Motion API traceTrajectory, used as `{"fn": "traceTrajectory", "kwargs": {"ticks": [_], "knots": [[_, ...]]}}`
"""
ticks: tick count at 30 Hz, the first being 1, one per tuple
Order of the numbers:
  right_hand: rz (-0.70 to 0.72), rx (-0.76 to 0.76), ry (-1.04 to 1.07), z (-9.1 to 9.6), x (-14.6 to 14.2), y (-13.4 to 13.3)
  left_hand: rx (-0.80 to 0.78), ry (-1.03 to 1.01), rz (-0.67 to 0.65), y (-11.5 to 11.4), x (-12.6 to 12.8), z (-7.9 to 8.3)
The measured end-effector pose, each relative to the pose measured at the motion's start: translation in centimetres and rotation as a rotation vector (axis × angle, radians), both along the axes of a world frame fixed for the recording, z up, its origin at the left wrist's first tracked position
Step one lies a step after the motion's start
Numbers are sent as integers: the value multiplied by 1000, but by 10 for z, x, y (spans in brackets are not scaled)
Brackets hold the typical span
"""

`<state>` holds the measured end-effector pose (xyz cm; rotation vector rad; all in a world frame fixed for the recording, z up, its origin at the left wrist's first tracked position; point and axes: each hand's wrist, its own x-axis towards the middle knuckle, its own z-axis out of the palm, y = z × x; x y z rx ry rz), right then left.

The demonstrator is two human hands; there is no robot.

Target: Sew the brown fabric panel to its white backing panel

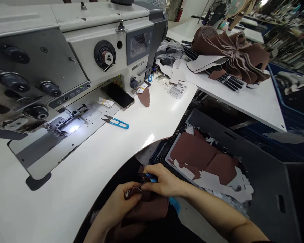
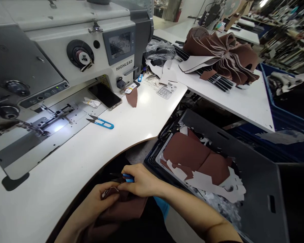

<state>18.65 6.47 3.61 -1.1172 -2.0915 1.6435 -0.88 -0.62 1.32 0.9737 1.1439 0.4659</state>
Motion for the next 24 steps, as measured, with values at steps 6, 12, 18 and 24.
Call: {"fn": "traceTrajectory", "kwargs": {"ticks": [6,12,18,24], "knots": [[-150,-141,10,0,6,5,-2,3,62,-7,4,-9],[-226,199,-121,4,16,2,-70,-128,249,-4,-3,-14],[-173,-819,278,3,14,-27,-56,-189,353,0,-2,-4],[-284,-1173,352,-6,12,-34,-123,-244,470,-4,2,-4]]}}
